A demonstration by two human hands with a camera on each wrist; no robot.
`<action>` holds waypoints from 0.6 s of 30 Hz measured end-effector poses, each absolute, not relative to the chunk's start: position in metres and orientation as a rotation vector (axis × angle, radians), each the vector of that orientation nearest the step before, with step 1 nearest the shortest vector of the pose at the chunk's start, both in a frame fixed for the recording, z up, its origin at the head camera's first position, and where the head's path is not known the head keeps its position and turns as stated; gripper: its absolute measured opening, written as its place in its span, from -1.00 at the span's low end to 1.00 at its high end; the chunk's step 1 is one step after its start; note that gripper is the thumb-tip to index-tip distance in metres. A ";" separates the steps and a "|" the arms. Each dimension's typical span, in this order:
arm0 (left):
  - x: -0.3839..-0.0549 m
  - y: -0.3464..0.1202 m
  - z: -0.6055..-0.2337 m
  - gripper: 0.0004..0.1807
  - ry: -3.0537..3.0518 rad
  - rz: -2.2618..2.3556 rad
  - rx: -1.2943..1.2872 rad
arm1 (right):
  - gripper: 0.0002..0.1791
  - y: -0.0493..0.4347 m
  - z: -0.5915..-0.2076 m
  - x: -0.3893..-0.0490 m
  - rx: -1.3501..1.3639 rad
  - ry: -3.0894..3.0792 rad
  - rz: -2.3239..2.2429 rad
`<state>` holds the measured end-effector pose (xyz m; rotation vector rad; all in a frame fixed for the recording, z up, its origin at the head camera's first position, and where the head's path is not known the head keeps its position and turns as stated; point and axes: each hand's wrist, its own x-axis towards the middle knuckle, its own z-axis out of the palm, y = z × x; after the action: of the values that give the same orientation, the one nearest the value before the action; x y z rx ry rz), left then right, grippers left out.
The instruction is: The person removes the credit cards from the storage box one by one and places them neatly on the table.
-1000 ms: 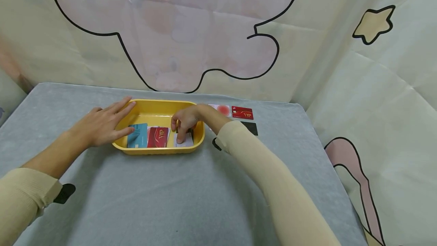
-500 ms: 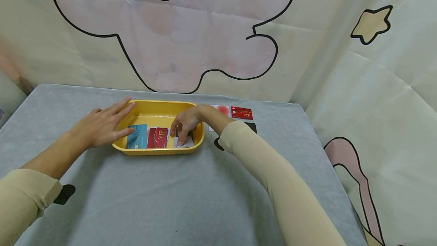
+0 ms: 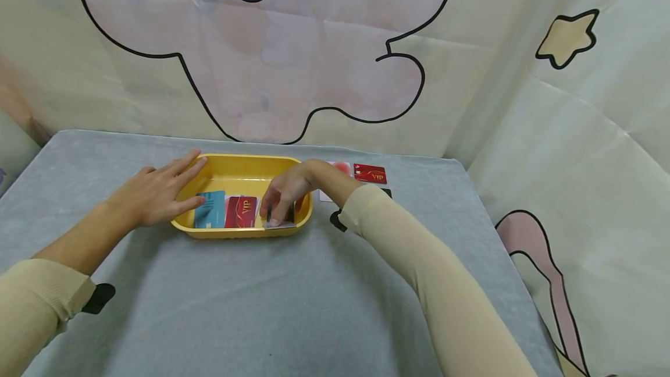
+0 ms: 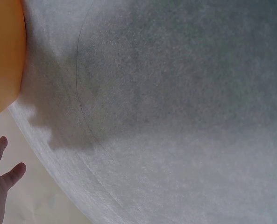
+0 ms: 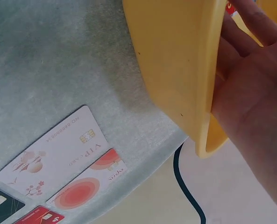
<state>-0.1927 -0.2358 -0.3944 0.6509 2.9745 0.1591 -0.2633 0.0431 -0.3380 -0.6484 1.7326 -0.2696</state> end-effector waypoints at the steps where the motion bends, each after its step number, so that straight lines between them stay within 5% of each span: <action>1: -0.193 -0.236 -0.394 -0.03 2.975 0.158 0.651 | -0.43 0.043 -0.338 -0.263 -0.651 1.730 -0.274; 11: -0.192 -0.236 -0.395 -0.04 2.977 0.158 0.650 | -0.43 0.042 -0.334 -0.258 -0.697 1.787 -0.281; 18: -0.192 -0.235 -0.394 -0.03 2.974 0.159 0.643 | -0.67 0.045 -0.331 -0.256 -0.707 1.855 -0.340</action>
<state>-0.1924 -0.2354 -0.3942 0.6432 2.9740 0.1590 -0.2561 0.0449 -0.3314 -0.7072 1.8546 -0.3405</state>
